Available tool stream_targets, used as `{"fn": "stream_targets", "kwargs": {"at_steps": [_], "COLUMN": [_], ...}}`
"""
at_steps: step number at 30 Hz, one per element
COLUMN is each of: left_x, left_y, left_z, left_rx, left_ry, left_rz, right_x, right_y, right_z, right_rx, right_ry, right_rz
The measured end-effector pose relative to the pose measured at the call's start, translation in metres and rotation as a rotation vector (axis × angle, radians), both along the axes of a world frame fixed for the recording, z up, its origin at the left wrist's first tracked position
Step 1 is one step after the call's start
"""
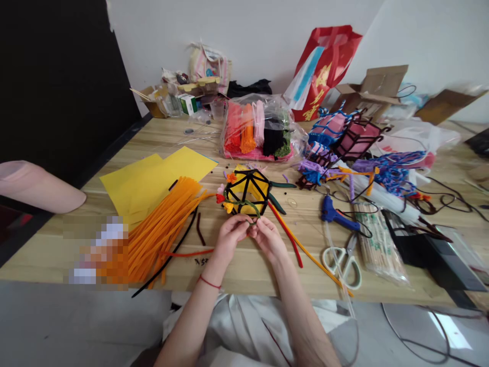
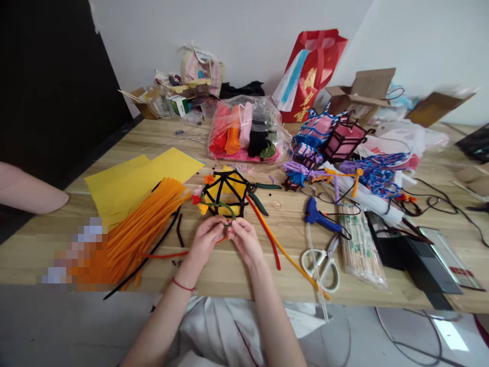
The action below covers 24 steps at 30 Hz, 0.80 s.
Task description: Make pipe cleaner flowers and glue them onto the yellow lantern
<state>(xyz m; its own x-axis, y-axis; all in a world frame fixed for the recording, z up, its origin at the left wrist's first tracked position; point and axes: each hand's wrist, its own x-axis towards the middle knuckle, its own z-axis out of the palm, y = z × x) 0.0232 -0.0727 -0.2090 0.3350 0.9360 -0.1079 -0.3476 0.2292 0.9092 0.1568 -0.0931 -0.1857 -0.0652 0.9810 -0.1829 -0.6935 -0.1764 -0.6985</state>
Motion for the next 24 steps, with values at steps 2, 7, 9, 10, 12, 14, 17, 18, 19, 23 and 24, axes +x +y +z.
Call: {"fn": "stream_targets", "kwargs": {"at_steps": [2, 7, 9, 10, 12, 14, 17, 18, 19, 23, 24], "left_x": [-0.0006, -0.0023, -0.0029, -0.0030, -0.0030, -0.0026, -0.0016, -0.0012, -0.0009, 0.0007, 0.0012], "left_y": [0.0005, 0.0012, 0.0011, 0.0010, 0.0010, 0.0011, 0.0019, 0.0022, 0.0025, 0.0027, 0.0024], "left_z": [-0.0011, -0.0026, -0.0023, -0.0021, -0.0017, -0.0016, -0.0020, -0.0022, -0.0022, 0.0018, 0.0042], "left_rx": [0.006, 0.014, 0.013, 0.013, 0.013, 0.015, 0.016, 0.015, 0.014, 0.013, 0.017], "left_ry": [0.006, 0.015, 0.018, 0.020, 0.025, 0.027, 0.025, 0.022, 0.019, 0.001, -0.005], "left_rz": [0.003, 0.021, 0.031, 0.038, 0.055, 0.074, 0.103, 0.111, 0.118, 0.136, 0.140], "right_x": [-0.0004, -0.0019, -0.0024, -0.0027, -0.0033, -0.0042, -0.0057, -0.0060, -0.0063, -0.0057, -0.0054], "right_y": [-0.0002, -0.0009, -0.0009, -0.0009, -0.0008, -0.0007, -0.0005, -0.0004, -0.0003, -0.0005, -0.0008], "right_z": [-0.0002, 0.0015, 0.0028, 0.0035, 0.0048, 0.0059, 0.0068, 0.0069, 0.0070, 0.0075, 0.0079], "right_rx": [-0.002, -0.016, -0.017, -0.015, -0.012, -0.012, -0.017, -0.019, -0.021, -0.023, -0.022], "right_ry": [-0.001, -0.022, -0.035, -0.040, -0.047, -0.053, -0.059, -0.061, -0.063, -0.072, -0.074], "right_rz": [-0.006, -0.015, -0.015, -0.015, -0.018, -0.017, -0.014, -0.015, -0.017, -0.028, -0.029]}}
